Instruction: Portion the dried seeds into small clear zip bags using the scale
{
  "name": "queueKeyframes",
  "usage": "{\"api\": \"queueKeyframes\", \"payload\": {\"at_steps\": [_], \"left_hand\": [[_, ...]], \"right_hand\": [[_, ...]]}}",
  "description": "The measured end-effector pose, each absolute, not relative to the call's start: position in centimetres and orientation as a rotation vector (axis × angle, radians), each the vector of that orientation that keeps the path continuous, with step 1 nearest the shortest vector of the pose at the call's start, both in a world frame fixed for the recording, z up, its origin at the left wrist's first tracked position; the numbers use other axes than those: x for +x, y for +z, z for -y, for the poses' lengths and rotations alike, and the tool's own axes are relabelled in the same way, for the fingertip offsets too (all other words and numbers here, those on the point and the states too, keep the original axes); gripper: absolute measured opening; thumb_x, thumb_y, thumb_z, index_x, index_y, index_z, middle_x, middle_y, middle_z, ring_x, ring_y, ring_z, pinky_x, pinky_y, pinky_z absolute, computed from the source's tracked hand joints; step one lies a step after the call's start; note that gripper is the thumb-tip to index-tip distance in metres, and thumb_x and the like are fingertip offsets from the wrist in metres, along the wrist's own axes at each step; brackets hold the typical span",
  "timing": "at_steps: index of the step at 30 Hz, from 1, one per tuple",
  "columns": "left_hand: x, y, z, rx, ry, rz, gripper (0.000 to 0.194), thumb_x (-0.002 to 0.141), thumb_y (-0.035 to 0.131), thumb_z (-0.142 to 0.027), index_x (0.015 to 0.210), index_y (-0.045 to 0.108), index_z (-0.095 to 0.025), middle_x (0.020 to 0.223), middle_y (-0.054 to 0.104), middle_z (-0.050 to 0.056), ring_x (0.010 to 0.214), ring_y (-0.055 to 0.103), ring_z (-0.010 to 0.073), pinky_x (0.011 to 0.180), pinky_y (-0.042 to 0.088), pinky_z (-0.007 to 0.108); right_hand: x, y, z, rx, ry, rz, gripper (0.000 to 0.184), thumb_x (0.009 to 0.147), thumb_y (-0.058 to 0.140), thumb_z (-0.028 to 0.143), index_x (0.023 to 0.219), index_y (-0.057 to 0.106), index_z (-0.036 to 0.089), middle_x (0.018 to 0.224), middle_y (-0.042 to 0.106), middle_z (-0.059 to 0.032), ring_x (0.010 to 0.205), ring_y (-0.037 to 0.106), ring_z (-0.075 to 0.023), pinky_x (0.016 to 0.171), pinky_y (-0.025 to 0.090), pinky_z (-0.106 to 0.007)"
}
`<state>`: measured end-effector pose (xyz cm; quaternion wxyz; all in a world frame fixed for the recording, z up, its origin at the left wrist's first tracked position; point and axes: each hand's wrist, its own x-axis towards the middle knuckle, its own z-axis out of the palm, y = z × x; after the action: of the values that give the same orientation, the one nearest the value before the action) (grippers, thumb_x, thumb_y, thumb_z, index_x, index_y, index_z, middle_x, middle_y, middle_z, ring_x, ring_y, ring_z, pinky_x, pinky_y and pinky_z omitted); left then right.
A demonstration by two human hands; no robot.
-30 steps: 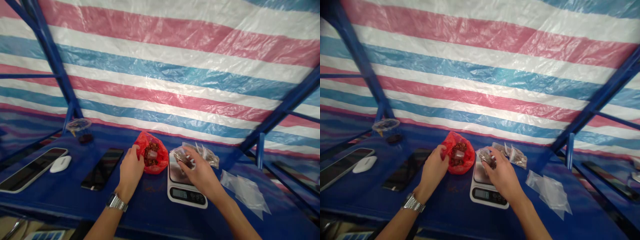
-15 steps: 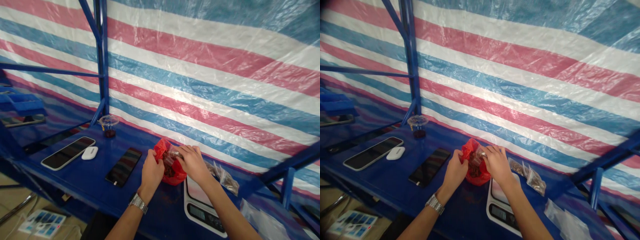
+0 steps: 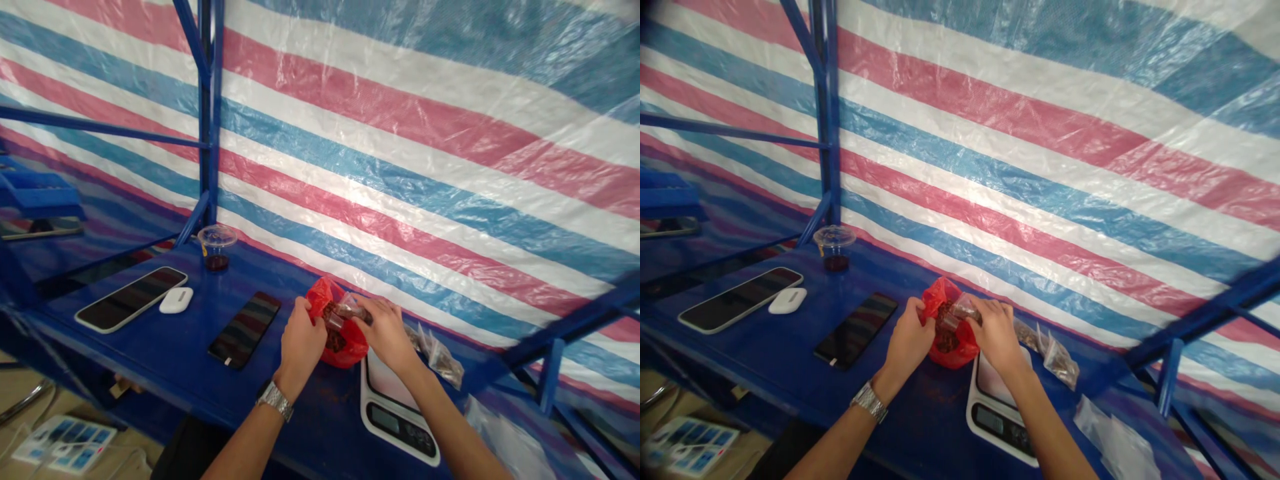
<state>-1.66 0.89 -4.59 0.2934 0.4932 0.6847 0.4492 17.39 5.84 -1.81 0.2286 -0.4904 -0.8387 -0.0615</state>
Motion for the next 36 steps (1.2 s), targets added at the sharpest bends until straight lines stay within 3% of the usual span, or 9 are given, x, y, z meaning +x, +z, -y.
{"api": "queueKeyframes", "payload": {"at_steps": [5, 10, 13, 16, 21, 26, 31, 36], "left_hand": [[-0.9, -4.0, -0.1, 1.467, 1.527, -1.964, 0.022, 0.083, 0.059, -0.010, 0.100, 0.052, -0.022, 0.108, 0.057, 0.011, 0.108, 0.058, 0.0298, 0.090, 0.048, 0.042], [2.1, -3.5, 2.1, 1.831, 1.729, -1.583, 0.016, 0.092, 0.050, -0.009, 0.086, 0.052, -0.024, 0.093, 0.058, 0.005, 0.094, 0.057, 0.0243, 0.089, 0.048, 0.041], [4.7, -4.1, 3.2, 1.873, 1.638, -1.339, 0.011, 0.098, 0.051, -0.019, 0.102, 0.060, -0.024, 0.103, 0.066, 0.006, 0.105, 0.060, 0.0246, 0.097, 0.049, 0.043], [6.6, -5.1, 3.4, 1.708, 1.579, -1.262, 0.021, 0.100, 0.053, -0.028, 0.119, 0.061, -0.024, 0.116, 0.068, 0.009, 0.114, 0.062, 0.0248, 0.100, 0.050, 0.042], [7.3, -5.6, 2.8, 1.586, 1.483, -1.102, 0.022, 0.100, 0.055, -0.034, 0.116, 0.062, -0.022, 0.120, 0.069, 0.009, 0.111, 0.067, 0.0228, 0.099, 0.052, 0.039], [7.3, -5.0, 3.0, 1.640, 1.364, -0.840, 0.020, 0.099, 0.057, -0.035, 0.112, 0.066, -0.022, 0.116, 0.071, 0.008, 0.103, 0.069, 0.0203, 0.092, 0.056, 0.033], [7.8, -5.3, 3.2, 1.598, 1.301, -0.830, 0.028, 0.099, 0.057, -0.038, 0.121, 0.063, -0.023, 0.122, 0.070, 0.010, 0.101, 0.072, 0.0198, 0.089, 0.059, 0.032], [7.2, -5.9, 2.3, 1.651, 1.498, -1.052, 0.025, 0.096, 0.059, -0.035, 0.116, 0.064, -0.021, 0.118, 0.068, 0.009, 0.104, 0.068, 0.0201, 0.089, 0.058, 0.033]], "right_hand": [[18.9, -3.5, -4.3, -1.360, 0.213, 1.964, 0.043, 0.090, 0.067, 0.032, 0.132, 0.068, 0.024, 0.116, 0.077, -0.0087, 0.106, 0.071, -0.0278, 0.102, 0.049, -0.050], [21.8, -4.4, -0.7, -1.322, 0.516, 1.629, 0.054, 0.088, 0.072, 0.044, 0.136, 0.065, 0.021, 0.117, 0.077, -0.0105, 0.110, 0.072, -0.0290, 0.105, 0.051, -0.052], [22.8, -4.4, 1.1, -1.254, 0.627, 1.579, 0.056, 0.090, 0.071, 0.046, 0.140, 0.061, 0.022, 0.120, 0.077, -0.0111, 0.112, 0.072, -0.0287, 0.103, 0.055, -0.050], [22.8, -4.4, 2.4, -1.218, 0.683, 1.597, 0.054, 0.092, 0.069, 0.045, 0.141, 0.060, 0.024, 0.126, 0.075, -0.0098, 0.117, 0.070, -0.0272, 0.106, 0.054, -0.049], [22.4, -4.2, 3.6, -1.211, 0.747, 1.543, 0.054, 0.089, 0.072, 0.044, 0.139, 0.063, 0.024, 0.133, 0.071, -0.0088, 0.122, 0.068, -0.0278, 0.101, 0.059, -0.043], [23.8, -3.9, 4.1, -1.254, 0.602, 1.503, 0.045, 0.090, 0.071, 0.039, 0.131, 0.066, 0.022, 0.131, 0.073, -0.0088, 0.124, 0.067, -0.0270, 0.113, 0.049, -0.046], [25.1, -3.7, 4.2, -1.332, 0.412, 1.614, 0.042, 0.093, 0.066, 0.036, 0.133, 0.065, 0.023, 0.132, 0.072, -0.0098, 0.123, 0.067, -0.0277, 0.110, 0.049, -0.047], [25.5, -3.8, 3.5, -1.534, 0.048, 1.850, 0.039, 0.095, 0.061, 0.025, 0.133, 0.066, 0.024, 0.126, 0.074, -0.0095, 0.119, 0.066, -0.0282, 0.107, 0.046, -0.048]]}}
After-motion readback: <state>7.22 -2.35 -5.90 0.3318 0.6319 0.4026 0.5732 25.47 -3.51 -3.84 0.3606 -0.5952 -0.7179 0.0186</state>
